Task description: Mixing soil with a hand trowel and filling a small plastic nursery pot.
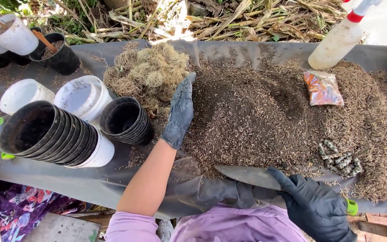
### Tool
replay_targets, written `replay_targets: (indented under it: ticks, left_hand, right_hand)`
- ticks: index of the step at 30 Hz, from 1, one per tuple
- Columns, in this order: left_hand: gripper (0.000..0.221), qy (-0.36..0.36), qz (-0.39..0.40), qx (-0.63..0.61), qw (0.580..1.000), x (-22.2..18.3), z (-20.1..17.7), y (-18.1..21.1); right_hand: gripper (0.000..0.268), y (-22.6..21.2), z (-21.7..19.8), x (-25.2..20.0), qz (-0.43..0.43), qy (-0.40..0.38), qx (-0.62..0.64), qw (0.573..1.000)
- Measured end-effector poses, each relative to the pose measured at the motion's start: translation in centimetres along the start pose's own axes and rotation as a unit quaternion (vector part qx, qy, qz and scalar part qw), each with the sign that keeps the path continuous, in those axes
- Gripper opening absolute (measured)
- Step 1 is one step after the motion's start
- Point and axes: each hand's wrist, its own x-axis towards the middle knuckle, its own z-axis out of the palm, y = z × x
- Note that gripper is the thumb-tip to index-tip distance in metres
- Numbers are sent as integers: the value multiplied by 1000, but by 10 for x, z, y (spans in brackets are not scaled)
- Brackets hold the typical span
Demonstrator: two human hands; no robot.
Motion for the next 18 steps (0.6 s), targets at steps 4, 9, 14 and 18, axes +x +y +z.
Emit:
replay_targets:
  ticks: [4,9,14,18]
  left_hand:
    - [59,-3,22,30,999,2,-1,-7]
    - [61,0,15,18,1000,1,0,-3]
    - [61,2,21,26,999,1,-1,0]
    - [62,-4,19,31,999,0,0,1]
  right_hand:
    - [75,-1,6,15,-18,46,-16,999]
    - [67,3,18,35,-63,81,-64,993]
    - [64,9,25,66,-70,111,-27,991]
    - [62,13,11,101,-20,69,77,994]
